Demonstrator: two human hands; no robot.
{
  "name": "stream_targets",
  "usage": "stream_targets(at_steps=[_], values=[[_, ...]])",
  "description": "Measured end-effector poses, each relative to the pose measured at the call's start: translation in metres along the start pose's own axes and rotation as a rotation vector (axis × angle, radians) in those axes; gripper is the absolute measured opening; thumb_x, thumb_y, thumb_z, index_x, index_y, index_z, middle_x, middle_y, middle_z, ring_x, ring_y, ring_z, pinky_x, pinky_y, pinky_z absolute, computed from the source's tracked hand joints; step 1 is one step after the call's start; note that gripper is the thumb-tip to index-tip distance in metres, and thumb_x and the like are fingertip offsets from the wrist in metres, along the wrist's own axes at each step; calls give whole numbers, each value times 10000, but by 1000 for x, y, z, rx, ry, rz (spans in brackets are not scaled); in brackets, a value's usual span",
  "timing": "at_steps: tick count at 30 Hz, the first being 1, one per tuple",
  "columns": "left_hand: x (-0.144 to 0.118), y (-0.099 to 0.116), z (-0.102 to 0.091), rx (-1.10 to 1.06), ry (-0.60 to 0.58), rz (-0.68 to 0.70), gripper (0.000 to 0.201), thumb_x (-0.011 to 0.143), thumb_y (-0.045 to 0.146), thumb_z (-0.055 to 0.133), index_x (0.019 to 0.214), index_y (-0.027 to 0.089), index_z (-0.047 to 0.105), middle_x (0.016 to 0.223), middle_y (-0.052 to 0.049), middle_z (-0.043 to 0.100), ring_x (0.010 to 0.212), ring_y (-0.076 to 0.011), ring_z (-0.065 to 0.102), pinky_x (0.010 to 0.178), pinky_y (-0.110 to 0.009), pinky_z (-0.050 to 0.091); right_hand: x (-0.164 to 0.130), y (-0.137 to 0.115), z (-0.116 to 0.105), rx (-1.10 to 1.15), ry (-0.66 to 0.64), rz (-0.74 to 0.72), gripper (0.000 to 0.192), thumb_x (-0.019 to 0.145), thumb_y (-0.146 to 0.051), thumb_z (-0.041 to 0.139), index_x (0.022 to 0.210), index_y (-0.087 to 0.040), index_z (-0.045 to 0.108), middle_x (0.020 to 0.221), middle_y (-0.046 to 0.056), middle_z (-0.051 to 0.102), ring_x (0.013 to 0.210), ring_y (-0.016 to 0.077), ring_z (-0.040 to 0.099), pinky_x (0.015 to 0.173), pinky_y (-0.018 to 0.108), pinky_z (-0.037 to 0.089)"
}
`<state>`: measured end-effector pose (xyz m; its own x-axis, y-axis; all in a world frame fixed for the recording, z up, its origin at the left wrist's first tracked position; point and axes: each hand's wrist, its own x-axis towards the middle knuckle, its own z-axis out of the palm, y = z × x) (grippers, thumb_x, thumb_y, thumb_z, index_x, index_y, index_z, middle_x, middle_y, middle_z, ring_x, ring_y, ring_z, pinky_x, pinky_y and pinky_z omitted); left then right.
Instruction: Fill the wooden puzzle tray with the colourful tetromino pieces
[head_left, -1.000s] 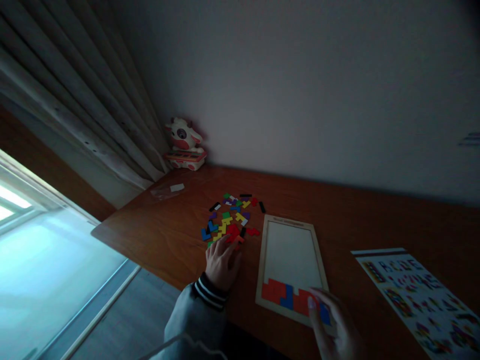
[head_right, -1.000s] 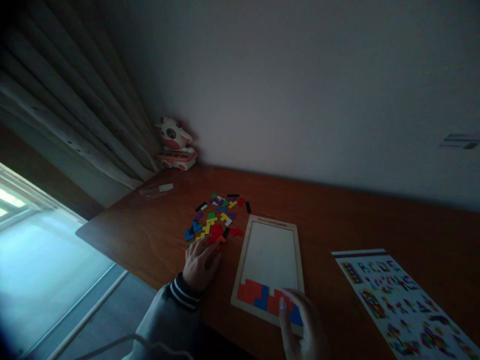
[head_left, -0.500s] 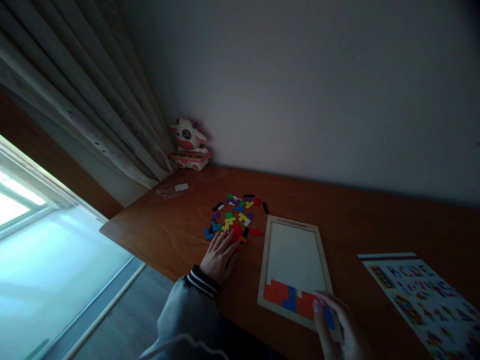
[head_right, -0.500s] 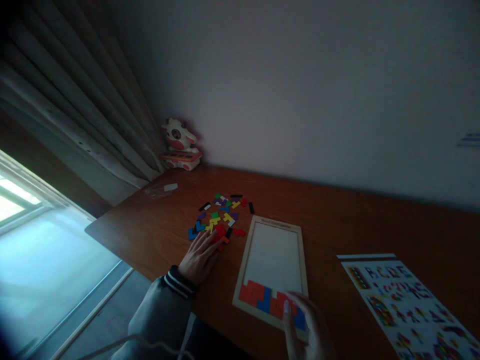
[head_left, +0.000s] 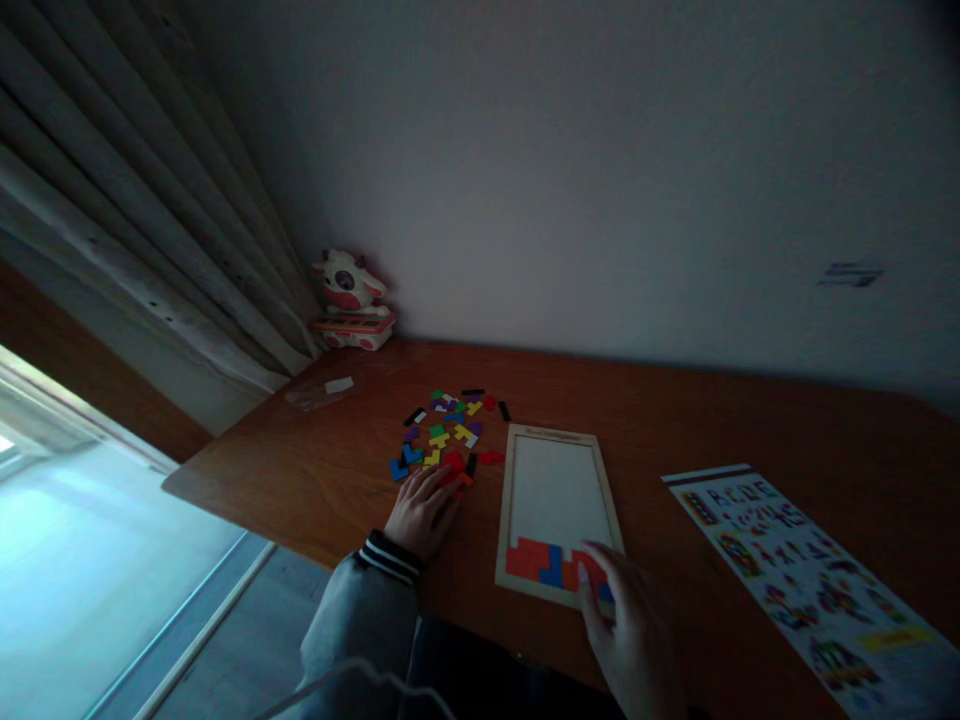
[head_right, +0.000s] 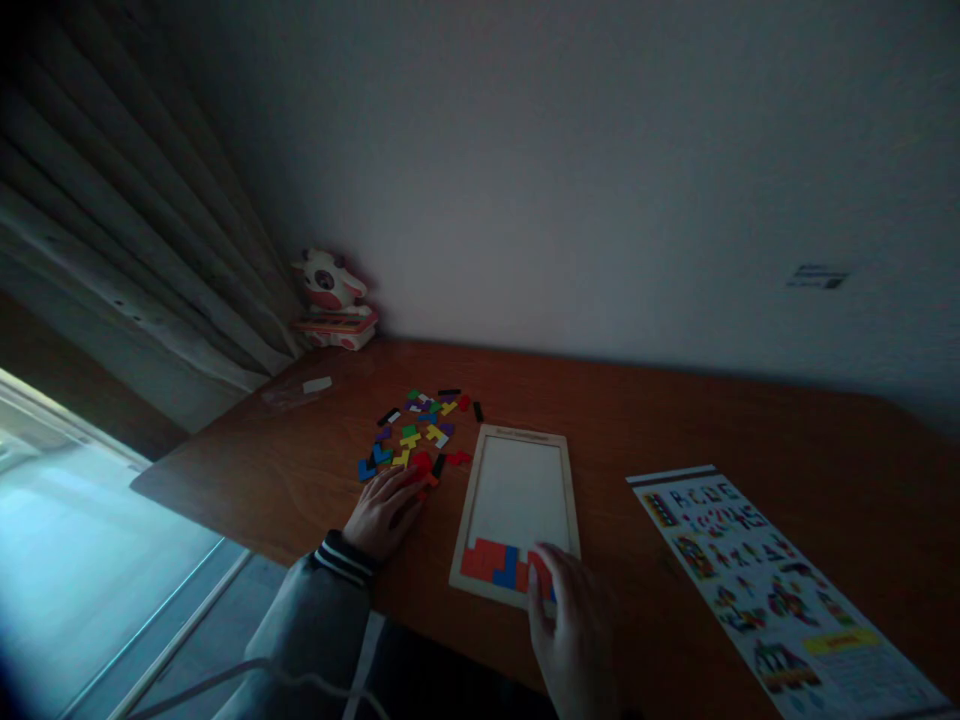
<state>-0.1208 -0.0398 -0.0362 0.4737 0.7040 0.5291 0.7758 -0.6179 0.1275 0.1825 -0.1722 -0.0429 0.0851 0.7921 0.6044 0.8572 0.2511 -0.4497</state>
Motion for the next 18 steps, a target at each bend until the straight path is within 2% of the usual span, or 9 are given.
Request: stream_targets(at_steps=[3, 6, 9, 13, 18], values=[[-3, -3, 4, 30, 15, 10, 378, 922, 305, 545, 1288, 256, 626, 1386, -94, 579, 1284, -318, 515, 1040, -545, 468, -1, -5, 2, -94, -59, -93, 340, 973, -415, 486, 1240, -226, 578, 1197, 97, 692, 1069, 260, 649, 920, 443, 436], [-3, -8, 5, 68, 12, 22, 404, 907, 343, 570, 1294, 241, 621, 1392, -115, 570, 1271, -332, 526, 1017, -554, 486, -1, -8, 2, -159, -73, -104, 353, 950, -447, 527, 1222, -229, 581, 1216, 93, 679, 1090, 273, 634, 918, 452, 412], [0, -5, -1, 32, 49, 57, 356, 902, 314, 582, 1240, 221, 650, 1318, -125, 621, 1219, -310, 569, 983, -515, 517, 0, -10, 1, -201, -74, -89, 356, 923, -482, 563, 1174, -234, 606, 1166, 88, 684, 1047, 278, 635, 898, 450, 411], [4, 26, -10, -152, 65, 146, 270, 931, 210, 530, 1161, 210, 671, 1168, -105, 694, 1134, -242, 617, 937, -415, 543, 2, -13, 0, -241, -75, -79, 330, 908, -509, 571, 1090, -242, 639, 1097, 81, 687, 981, 272, 635, 870, 443, 411], [-2, 79, -5, -284, -14, 218, 351, 863, 326, 613, 1188, 198, 646, 1205, -114, 684, 1138, -262, 610, 926, -427, 542, 2, -17, 0, -297, -42, -42, 425, 891, -552, 563, 1155, -226, 626, 1111, 109, 677, 994, 286, 614, 863, 433, 406]])
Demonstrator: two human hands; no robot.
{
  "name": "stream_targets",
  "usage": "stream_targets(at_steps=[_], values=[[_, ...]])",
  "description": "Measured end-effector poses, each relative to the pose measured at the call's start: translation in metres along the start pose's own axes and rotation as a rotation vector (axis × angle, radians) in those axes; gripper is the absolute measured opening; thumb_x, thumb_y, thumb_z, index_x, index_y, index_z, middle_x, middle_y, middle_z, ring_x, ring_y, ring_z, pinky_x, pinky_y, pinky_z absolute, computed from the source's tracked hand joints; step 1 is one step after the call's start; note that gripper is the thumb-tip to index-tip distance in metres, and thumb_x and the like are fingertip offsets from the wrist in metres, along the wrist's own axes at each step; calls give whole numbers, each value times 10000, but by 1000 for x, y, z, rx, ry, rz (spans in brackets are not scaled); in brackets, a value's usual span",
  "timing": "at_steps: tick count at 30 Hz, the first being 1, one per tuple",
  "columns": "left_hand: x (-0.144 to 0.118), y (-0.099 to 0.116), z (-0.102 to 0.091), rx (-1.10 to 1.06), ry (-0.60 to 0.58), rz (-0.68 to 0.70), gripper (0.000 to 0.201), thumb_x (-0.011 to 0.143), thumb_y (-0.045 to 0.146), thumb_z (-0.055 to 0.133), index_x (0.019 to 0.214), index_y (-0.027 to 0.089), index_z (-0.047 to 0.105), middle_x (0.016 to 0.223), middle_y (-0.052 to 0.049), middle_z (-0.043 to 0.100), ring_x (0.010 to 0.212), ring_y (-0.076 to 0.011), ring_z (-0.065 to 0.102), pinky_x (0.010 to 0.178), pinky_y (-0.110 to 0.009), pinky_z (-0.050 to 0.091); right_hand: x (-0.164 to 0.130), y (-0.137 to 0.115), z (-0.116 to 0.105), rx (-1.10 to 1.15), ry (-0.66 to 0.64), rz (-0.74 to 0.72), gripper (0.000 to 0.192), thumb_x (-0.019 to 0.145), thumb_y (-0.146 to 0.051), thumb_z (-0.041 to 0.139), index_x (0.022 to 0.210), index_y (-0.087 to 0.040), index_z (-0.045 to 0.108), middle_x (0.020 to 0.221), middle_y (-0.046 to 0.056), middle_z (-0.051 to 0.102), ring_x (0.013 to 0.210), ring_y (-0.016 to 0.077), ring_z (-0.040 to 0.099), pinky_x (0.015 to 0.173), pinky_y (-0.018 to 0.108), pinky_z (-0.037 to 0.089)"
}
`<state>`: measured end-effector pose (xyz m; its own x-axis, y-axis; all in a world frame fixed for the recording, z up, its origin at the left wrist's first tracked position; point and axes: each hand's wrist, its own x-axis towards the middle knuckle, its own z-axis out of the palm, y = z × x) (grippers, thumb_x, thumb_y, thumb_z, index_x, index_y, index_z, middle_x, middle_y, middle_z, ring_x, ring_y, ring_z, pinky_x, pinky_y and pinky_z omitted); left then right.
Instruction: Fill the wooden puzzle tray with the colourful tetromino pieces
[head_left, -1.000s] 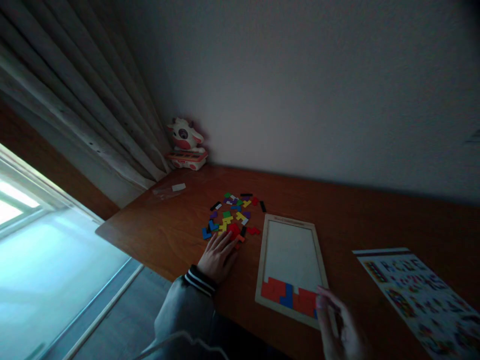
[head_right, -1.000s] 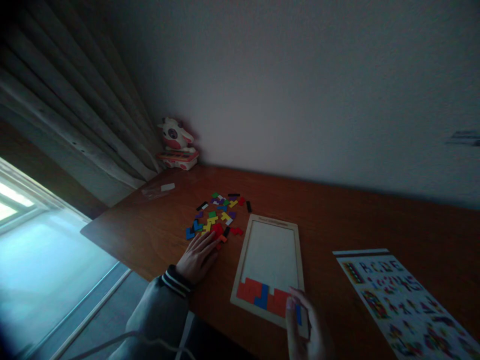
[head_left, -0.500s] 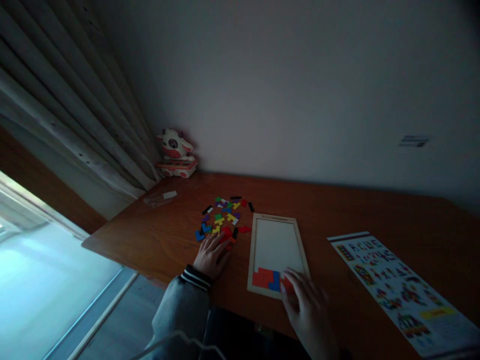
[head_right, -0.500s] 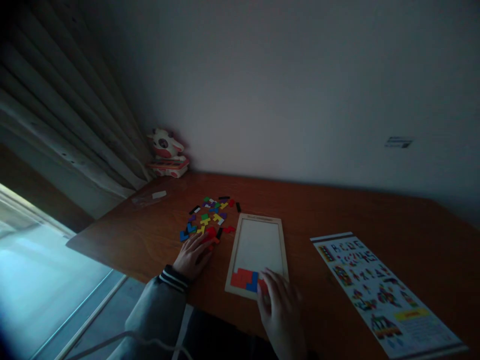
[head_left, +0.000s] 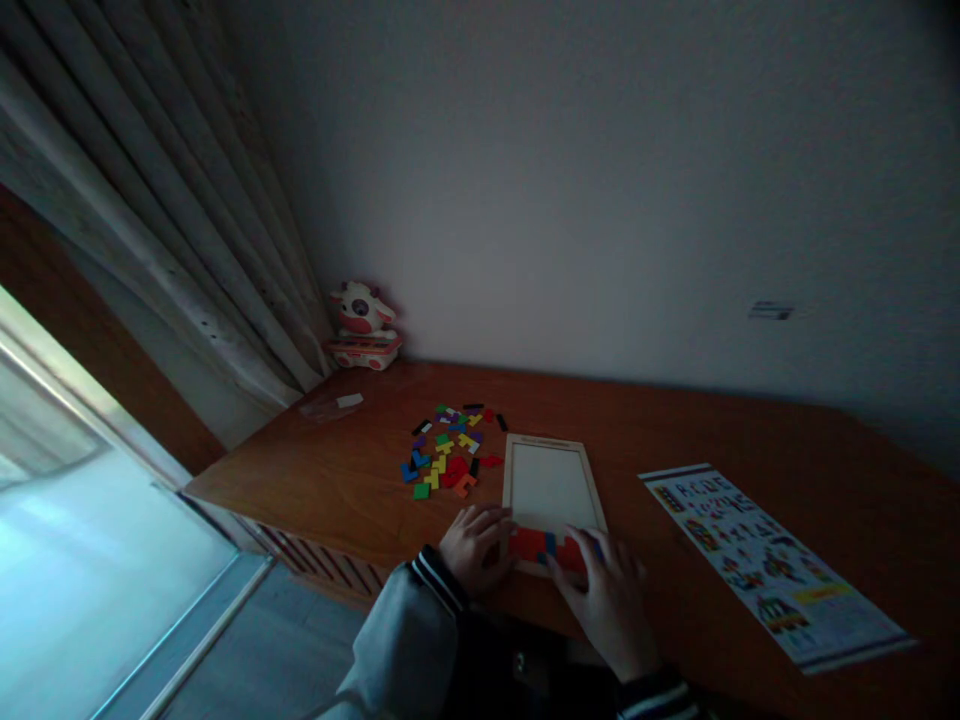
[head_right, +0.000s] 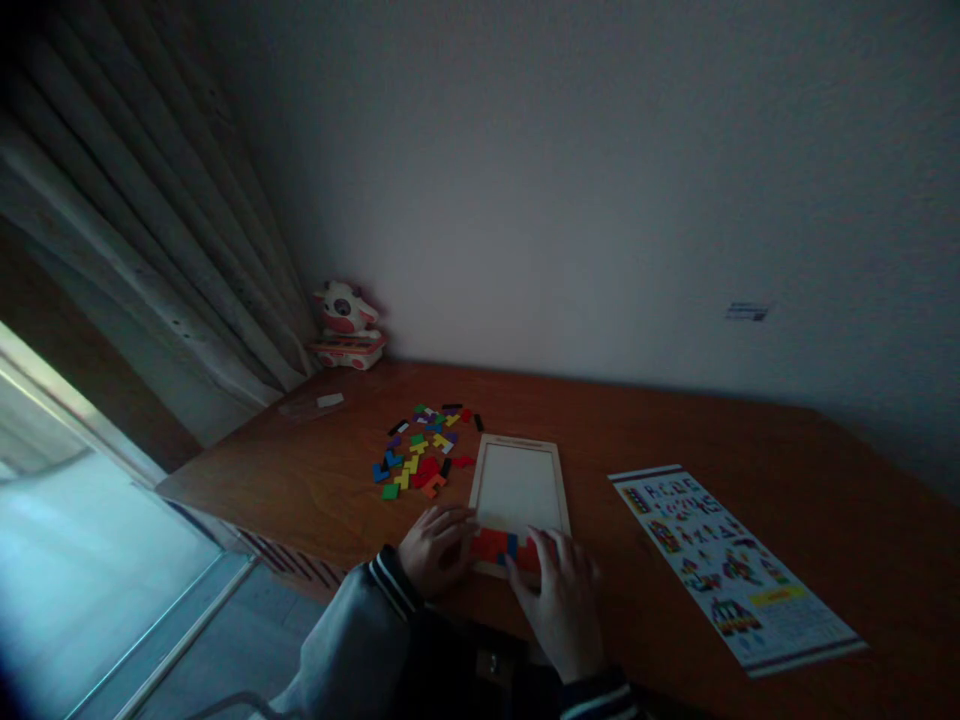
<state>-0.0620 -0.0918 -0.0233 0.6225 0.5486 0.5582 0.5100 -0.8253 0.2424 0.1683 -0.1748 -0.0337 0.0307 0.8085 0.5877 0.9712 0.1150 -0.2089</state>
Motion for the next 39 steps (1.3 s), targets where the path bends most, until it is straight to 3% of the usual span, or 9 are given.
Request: stream_targets(at_steps=[3, 6, 11, 27, 35, 39], values=[[0, 14, 10, -22, -89, -28, 481, 817, 404, 654, 1246, 192, 618, 1288, -119, 649, 1189, -305, 578, 968, -479, 516, 0, -2, 0, -21, -2, 15, 419, 881, -547, 574, 1137, -220, 636, 1145, 117, 668, 1026, 291, 600, 885, 433, 397], [1, 16, 13, -39, -136, -55, 443, 846, 389, 620, 1242, 191, 626, 1293, -113, 648, 1192, -297, 577, 986, -479, 504, 1, -3, -1, -34, -20, 26, 379, 881, -545, 569, 1063, -225, 660, 1153, 116, 667, 1030, 295, 598, 878, 436, 394], [4, 15, 13, -63, -130, -72, 380, 853, 375, 622, 1189, 203, 658, 1305, -95, 637, 1200, -292, 562, 1004, -475, 488, 2, -3, -1, -19, -53, 56, 382, 880, -534, 566, 1064, -213, 658, 1142, 121, 668, 1038, 294, 602, 886, 430, 405], [14, 16, 18, -9, -101, -149, 644, 762, 572, 687, 1269, 183, 607, 1386, -167, 545, 1300, -353, 473, 1077, -547, 400, 5, 2, 12, -56, 0, 62, 576, 876, -630, 514, 1180, -146, 580, 1186, 162, 644, 1090, 312, 596, 930, 429, 426], [21, 26, 16, 41, -63, -68, 568, 867, 514, 593, 1335, 200, 524, 1392, -129, 549, 1246, -303, 519, 1038, -500, 444, 12, -9, -1, -178, -160, 88, 583, 911, -568, 481, 1212, -82, 594, 1165, 203, 670, 1031, 342, 617, 920, 454, 430], [44, 5, -7, 143, -144, -247, 385, 915, 361, 557, 1280, 236, 571, 1316, -97, 601, 1150, -265, 590, 981, -440, 492, 39, -3, -16, -112, -360, 168, 596, 955, -591, 356, 1150, -106, 643, 1144, 188, 692, 994, 329, 658, 874, 435, 467]])
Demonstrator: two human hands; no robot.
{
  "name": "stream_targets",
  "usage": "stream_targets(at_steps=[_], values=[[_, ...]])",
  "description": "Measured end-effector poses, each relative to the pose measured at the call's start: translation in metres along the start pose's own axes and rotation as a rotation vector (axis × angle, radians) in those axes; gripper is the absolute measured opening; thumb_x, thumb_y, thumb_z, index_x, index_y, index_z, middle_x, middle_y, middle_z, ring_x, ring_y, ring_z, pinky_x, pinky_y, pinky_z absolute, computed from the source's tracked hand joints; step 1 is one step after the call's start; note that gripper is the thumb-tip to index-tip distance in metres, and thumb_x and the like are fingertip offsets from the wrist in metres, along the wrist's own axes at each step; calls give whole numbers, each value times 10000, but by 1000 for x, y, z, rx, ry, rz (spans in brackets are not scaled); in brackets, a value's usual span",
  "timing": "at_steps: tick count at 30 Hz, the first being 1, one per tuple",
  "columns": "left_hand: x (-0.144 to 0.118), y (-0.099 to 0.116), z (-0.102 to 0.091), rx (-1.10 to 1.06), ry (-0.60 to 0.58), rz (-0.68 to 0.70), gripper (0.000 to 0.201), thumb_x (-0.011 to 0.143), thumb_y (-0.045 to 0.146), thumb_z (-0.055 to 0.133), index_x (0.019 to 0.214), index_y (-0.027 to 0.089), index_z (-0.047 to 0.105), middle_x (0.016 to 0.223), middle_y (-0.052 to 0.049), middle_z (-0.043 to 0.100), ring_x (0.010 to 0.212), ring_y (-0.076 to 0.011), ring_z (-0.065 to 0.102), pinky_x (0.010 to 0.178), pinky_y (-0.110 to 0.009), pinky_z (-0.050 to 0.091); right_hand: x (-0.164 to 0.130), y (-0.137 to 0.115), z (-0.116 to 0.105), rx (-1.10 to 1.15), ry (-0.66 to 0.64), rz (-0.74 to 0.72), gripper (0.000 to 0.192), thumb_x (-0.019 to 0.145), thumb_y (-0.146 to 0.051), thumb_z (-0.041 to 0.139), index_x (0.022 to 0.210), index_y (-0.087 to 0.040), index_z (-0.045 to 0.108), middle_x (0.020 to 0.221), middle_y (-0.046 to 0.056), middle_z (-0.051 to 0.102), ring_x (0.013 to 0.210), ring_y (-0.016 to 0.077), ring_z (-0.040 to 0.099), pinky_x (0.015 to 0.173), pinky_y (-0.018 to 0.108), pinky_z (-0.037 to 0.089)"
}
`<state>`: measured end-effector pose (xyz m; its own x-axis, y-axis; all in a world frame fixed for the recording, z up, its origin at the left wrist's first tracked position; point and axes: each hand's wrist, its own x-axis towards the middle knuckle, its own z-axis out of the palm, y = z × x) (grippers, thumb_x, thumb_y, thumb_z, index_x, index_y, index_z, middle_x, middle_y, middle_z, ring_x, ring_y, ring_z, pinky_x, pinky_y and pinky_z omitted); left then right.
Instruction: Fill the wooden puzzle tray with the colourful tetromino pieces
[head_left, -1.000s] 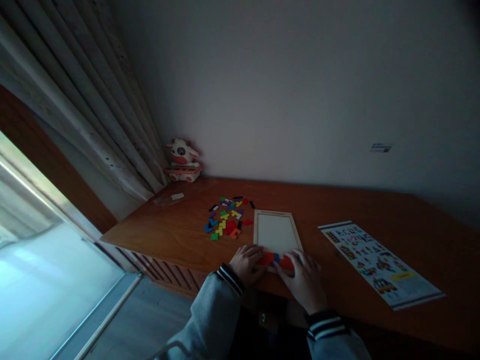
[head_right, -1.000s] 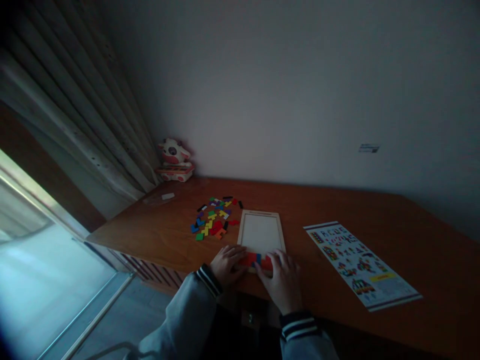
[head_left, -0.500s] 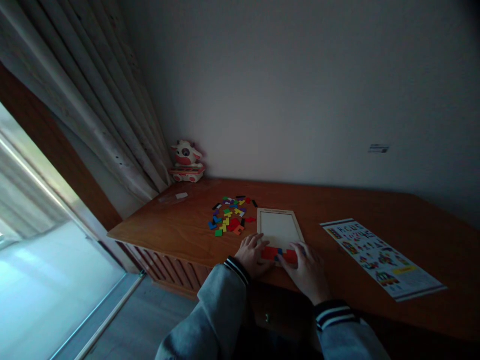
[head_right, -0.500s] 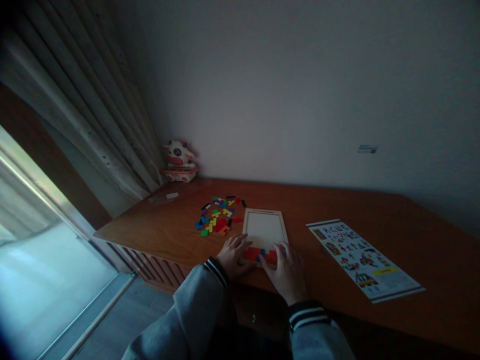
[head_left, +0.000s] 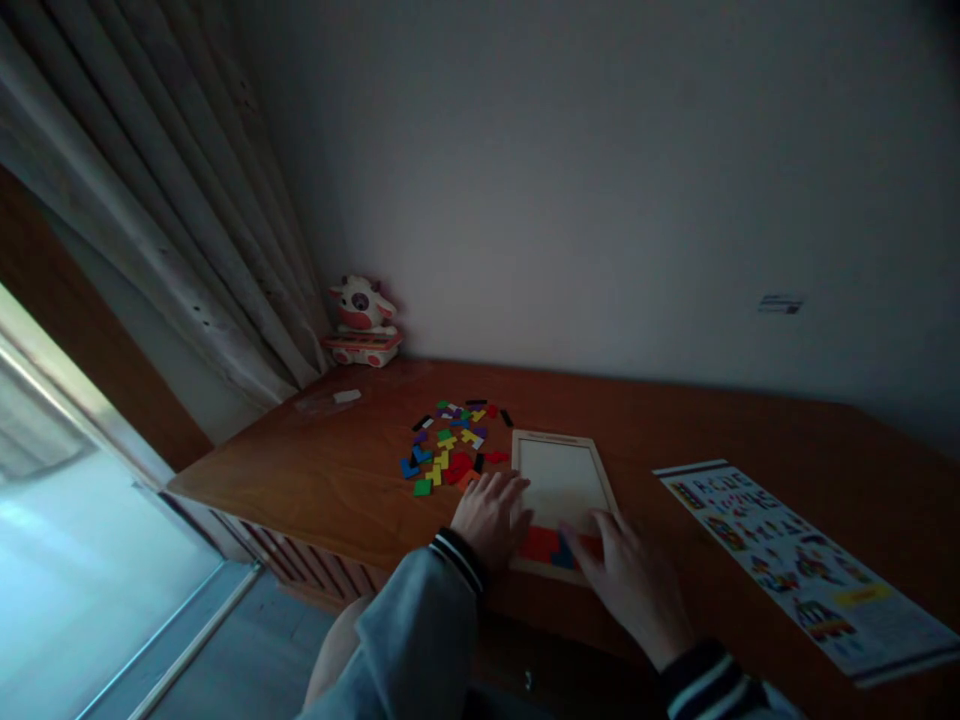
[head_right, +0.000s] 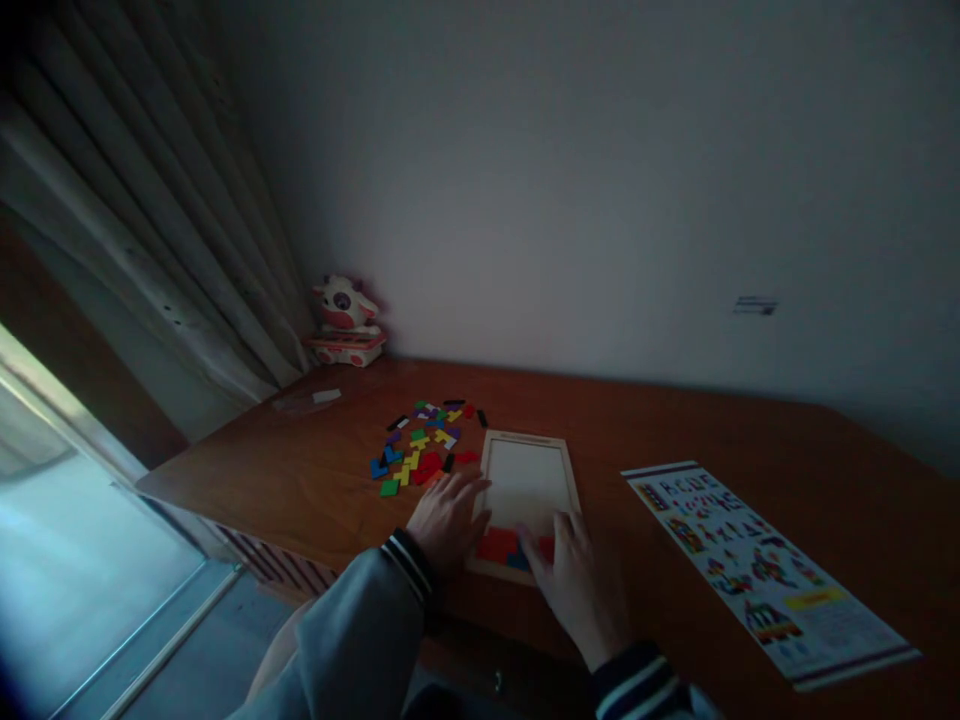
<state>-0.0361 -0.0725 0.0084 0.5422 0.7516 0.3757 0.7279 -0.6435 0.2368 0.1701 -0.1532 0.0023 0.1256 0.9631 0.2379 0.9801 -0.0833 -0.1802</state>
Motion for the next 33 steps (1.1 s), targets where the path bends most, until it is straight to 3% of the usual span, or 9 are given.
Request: stream_targets(at_steps=[2, 5, 9, 13, 18, 22, 27, 33], values=[[20, -21, -14, 91, -125, -160, 237, 914, 298, 549, 1096, 200, 664, 1181, -105, 664, 1040, -261, 646, 907, -411, 528, 19, 7, -12, 116, -117, 90, 588, 960, -600, 329, 1164, -144, 639, 1130, 158, 714, 1009, 299, 680, 858, 393, 487], [42, -54, -26, 110, -142, -203, 163, 896, 257, 572, 966, 168, 690, 1041, -117, 699, 985, -271, 668, 879, -408, 535, 49, 20, -21, 237, -270, 96, 571, 947, -636, 321, 964, -212, 703, 943, 110, 763, 895, 274, 723, 779, 362, 510], [41, -76, -22, 101, -107, -192, 190, 906, 241, 568, 1055, 195, 678, 1111, -92, 698, 1059, -249, 648, 945, -384, 514, 73, 37, -11, 409, -229, 31, 510, 891, -662, 429, 863, -247, 723, 839, 94, 775, 805, 271, 740, 705, 352, 540], [28, -83, -5, 90, -10, -179, 274, 874, 259, 627, 1142, 207, 657, 1180, -101, 683, 1076, -270, 635, 957, -423, 514, 76, 49, 3, 632, -89, 48, 458, 860, -646, 476, 908, -258, 714, 866, 85, 783, 796, 272, 747, 698, 367, 578], [35, -85, 5, 112, -76, -164, 346, 882, 330, 643, 1212, 226, 656, 1232, -107, 652, 1125, -301, 595, 967, -466, 503, 77, 61, 12, 652, 63, 81, 377, 847, -587, 521, 900, -261, 700, 841, 84, 780, 774, 276, 742, 666, 369, 585], [46, -80, 10, 103, -109, -44, 369, 925, 350, 594, 1284, 271, 624, 1281, -72, 640, 1158, -294, 566, 981, -470, 487, 79, 65, 16, 647, 108, 86, 382, 862, -582, 515, 966, -256, 685, 885, 84, 772, 805, 266, 730, 708, 379, 577], [52, -80, 16, 81, -155, 39, 249, 949, 340, 571, 1145, 267, 707, 1210, -38, 697, 1094, -260, 609, 990, -432, 472, 80, 60, 19, 651, 133, 119, 426, 851, -604, 509, 941, -225, 681, 838, 90, 753, 751, 251, 716, 649, 354, 565], [60, -81, 14, 123, -172, 58, 184, 944, 289, 575, 972, 214, 741, 928, -67, 745, 928, -232, 674, 896, -369, 499, 103, 41, 7, 615, 115, 12, 411, 877, -571, 509, 974, -212, 683, 819, 79, 733, 718, 220, 686, 628, 321, 529]])
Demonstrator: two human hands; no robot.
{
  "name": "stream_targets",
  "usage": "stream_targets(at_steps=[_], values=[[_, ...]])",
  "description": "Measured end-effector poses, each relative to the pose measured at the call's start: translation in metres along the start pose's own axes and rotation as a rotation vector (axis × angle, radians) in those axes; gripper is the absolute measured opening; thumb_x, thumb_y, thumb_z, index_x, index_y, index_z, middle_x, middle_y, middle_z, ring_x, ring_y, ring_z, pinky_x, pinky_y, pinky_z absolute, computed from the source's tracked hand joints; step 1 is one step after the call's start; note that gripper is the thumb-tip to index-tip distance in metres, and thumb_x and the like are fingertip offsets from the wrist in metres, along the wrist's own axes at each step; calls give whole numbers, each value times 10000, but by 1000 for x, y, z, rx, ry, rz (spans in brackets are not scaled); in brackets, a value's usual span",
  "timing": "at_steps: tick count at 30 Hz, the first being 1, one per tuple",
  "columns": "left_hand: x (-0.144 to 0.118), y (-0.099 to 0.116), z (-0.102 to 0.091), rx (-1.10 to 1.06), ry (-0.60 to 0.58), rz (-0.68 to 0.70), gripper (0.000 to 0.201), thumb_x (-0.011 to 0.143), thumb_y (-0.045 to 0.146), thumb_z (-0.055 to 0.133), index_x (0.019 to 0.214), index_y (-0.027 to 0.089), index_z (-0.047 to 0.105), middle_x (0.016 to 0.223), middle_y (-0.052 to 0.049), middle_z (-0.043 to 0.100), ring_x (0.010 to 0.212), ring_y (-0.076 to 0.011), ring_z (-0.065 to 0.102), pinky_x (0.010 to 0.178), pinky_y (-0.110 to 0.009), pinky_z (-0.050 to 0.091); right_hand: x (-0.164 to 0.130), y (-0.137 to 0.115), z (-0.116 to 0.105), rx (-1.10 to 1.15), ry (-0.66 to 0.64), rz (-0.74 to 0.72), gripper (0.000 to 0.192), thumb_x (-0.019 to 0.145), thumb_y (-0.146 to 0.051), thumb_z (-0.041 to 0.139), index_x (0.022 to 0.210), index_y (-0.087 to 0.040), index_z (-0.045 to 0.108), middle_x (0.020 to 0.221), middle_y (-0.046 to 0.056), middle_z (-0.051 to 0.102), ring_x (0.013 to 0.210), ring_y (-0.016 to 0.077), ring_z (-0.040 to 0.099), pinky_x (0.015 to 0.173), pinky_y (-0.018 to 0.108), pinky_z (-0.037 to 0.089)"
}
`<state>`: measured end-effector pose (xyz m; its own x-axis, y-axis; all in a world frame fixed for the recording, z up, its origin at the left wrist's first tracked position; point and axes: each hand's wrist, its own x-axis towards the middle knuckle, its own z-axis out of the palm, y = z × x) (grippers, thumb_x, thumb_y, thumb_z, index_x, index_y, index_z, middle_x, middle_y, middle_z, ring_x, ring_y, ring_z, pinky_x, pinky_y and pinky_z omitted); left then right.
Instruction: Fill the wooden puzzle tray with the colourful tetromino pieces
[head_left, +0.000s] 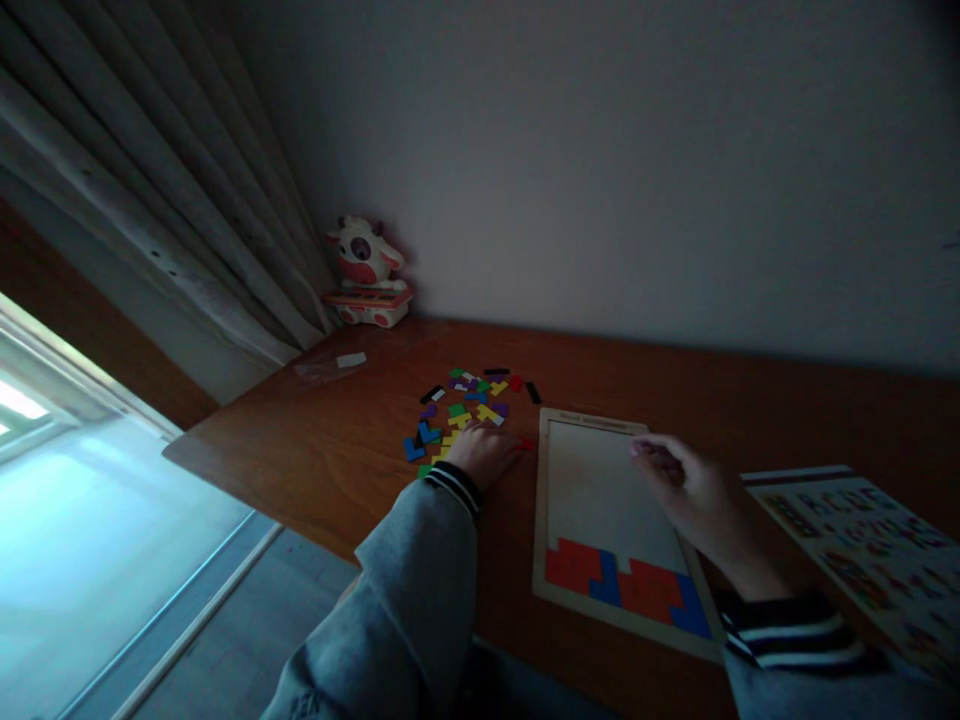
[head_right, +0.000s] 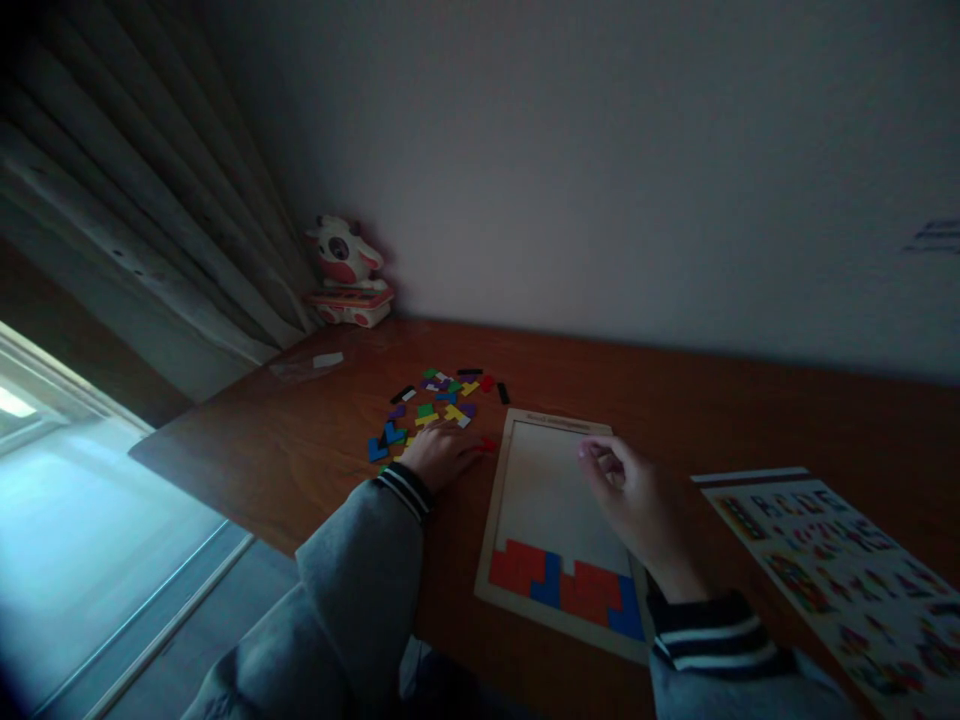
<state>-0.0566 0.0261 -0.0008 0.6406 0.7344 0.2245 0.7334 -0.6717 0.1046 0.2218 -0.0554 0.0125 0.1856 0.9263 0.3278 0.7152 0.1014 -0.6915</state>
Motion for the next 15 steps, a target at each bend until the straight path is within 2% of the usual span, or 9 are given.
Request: stream_targets(at_steps=[3, 6, 11, 13, 15], values=[[-1, 1, -2, -2, -1, 16, 191, 943, 252, 553, 978, 212, 736, 911, -62, 737, 913, -221, 676, 885, -350, 501, 12, -19, -1, 11, 4, -66, 405, 891, -565, 507, 984, -210, 680, 875, 83, 732, 764, 219, 677, 675, 335, 523], [-5, 2, -3, 3, 3, 12, 188, 897, 203, 575, 1003, 212, 730, 899, -58, 734, 890, -221, 675, 868, -347, 509, 12, -34, -2, 42, 14, -103, 392, 896, -558, 513, 978, -212, 677, 878, 82, 728, 763, 214, 667, 694, 342, 524], [-8, 2, -5, 17, 39, -44, 258, 866, 150, 562, 1067, 194, 718, 922, -76, 737, 868, -226, 678, 808, -342, 537, -4, -34, 4, 85, -18, -98, 395, 887, -559, 518, 962, -207, 679, 845, 74, 715, 724, 203, 657, 698, 345, 532], [-8, 4, -6, -11, 90, -41, 228, 893, 172, 560, 1051, 190, 723, 932, -79, 737, 888, -223, 675, 818, -340, 541, -10, -30, 7, 117, -46, -88, 385, 887, -549, 530, 978, -205, 678, 860, 71, 716, 744, 201, 663, 719, 345, 538], [-8, 12, -8, -85, 207, 27, 202, 926, 199, 549, 1014, 196, 730, 954, -72, 738, 907, -203, 666, 846, -331, 538, -14, -29, 9, 163, -92, -77, 379, 890, -539, 537, 1002, -204, 675, 890, 74, 722, 774, 202, 669, 744, 350, 546]])
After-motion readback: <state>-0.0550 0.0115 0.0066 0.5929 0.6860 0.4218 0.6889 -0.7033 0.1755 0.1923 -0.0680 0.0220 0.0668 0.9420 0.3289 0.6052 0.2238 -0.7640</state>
